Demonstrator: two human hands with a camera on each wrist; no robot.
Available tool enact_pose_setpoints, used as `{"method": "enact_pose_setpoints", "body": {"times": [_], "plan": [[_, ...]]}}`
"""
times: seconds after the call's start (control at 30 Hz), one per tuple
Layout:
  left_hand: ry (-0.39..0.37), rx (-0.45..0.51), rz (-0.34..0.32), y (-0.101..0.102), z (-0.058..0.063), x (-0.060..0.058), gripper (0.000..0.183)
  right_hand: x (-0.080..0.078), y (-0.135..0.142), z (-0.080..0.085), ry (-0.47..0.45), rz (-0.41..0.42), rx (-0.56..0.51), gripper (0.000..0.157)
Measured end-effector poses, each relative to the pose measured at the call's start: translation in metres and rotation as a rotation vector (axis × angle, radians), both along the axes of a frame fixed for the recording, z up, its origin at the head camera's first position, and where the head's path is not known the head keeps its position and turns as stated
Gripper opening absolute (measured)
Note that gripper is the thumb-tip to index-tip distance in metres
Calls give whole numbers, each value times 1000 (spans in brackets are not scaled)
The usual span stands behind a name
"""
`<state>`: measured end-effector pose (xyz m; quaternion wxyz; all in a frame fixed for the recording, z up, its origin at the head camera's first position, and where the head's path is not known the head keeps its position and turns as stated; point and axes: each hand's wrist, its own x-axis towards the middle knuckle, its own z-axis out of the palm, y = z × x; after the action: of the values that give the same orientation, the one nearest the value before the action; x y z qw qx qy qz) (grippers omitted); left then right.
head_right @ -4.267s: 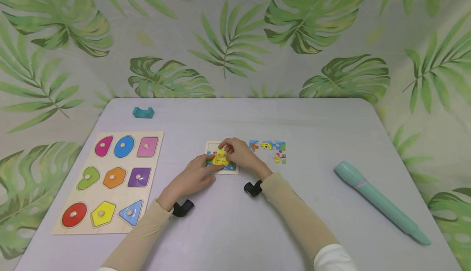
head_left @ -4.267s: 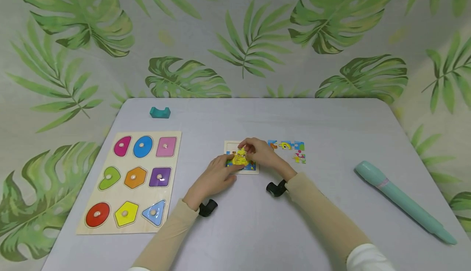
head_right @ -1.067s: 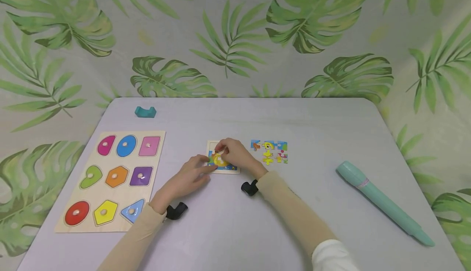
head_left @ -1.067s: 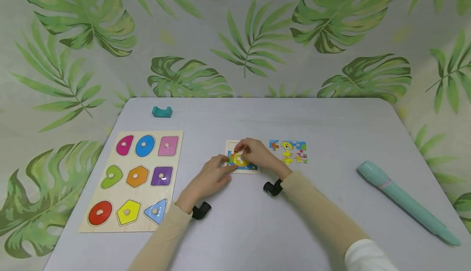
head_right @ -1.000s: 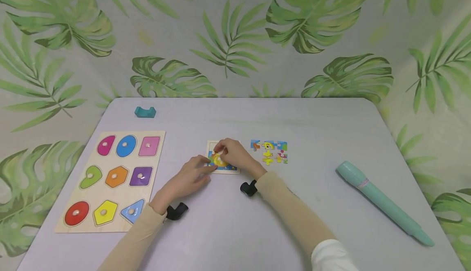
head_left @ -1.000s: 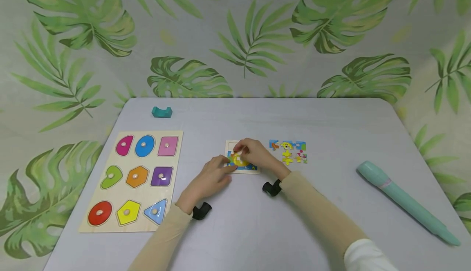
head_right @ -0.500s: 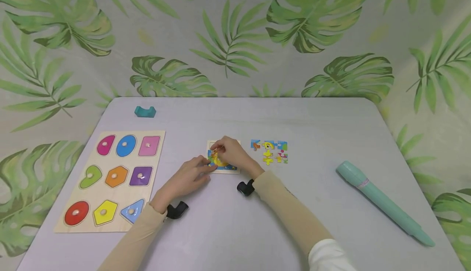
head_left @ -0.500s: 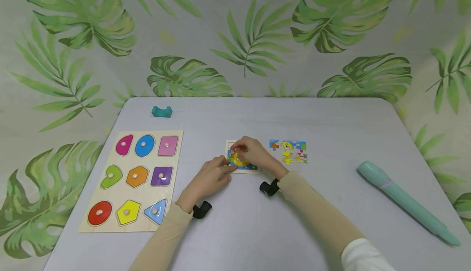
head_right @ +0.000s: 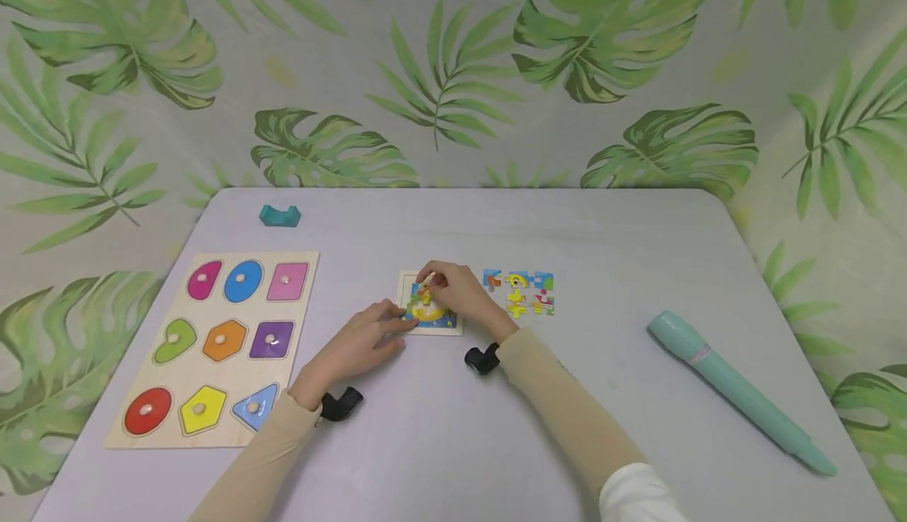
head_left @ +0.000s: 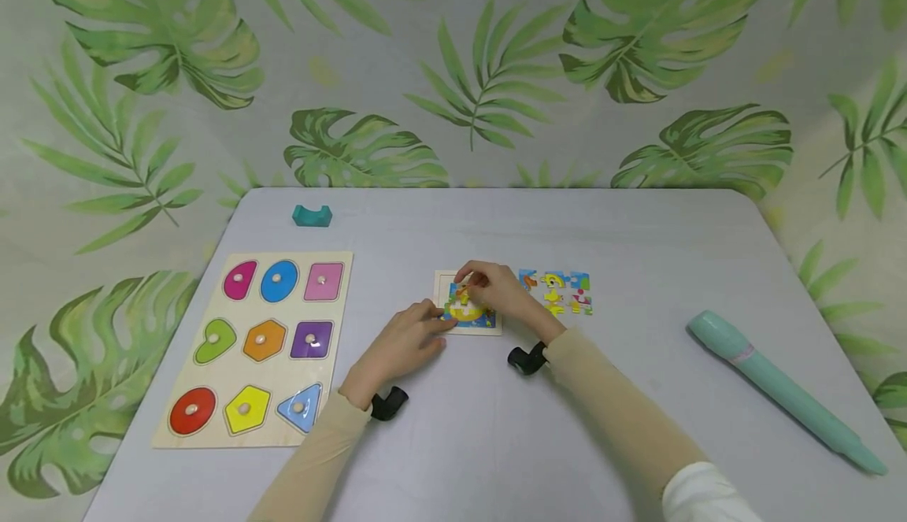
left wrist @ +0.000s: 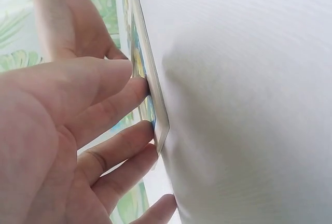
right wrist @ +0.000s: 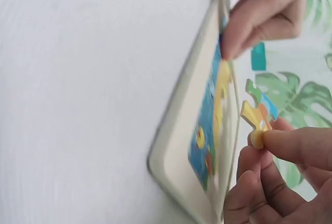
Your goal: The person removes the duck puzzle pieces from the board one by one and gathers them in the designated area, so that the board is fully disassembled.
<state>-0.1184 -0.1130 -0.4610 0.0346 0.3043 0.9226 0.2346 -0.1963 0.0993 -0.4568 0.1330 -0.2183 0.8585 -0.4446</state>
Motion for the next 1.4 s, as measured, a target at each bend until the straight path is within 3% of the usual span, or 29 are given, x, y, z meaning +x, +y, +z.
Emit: {"method": "enact_pose_setpoints", "body": {"times": [0.3, 0.63, 1.17, 1.4], "plan": [[-12, -9, 16, 0, 0, 0, 34, 0, 44, 4, -34, -102, 36, 13], [0, 0, 15, 0, -1, -1, 33, 4, 86, -3, -29, -116, 103, 11], [2, 10, 19, 1, 0, 0, 32, 13, 88, -1, 118, -100, 216, 7], [3, 22, 17, 1, 2, -1, 30, 14, 88, 4, 115, -134, 145, 8]]}}
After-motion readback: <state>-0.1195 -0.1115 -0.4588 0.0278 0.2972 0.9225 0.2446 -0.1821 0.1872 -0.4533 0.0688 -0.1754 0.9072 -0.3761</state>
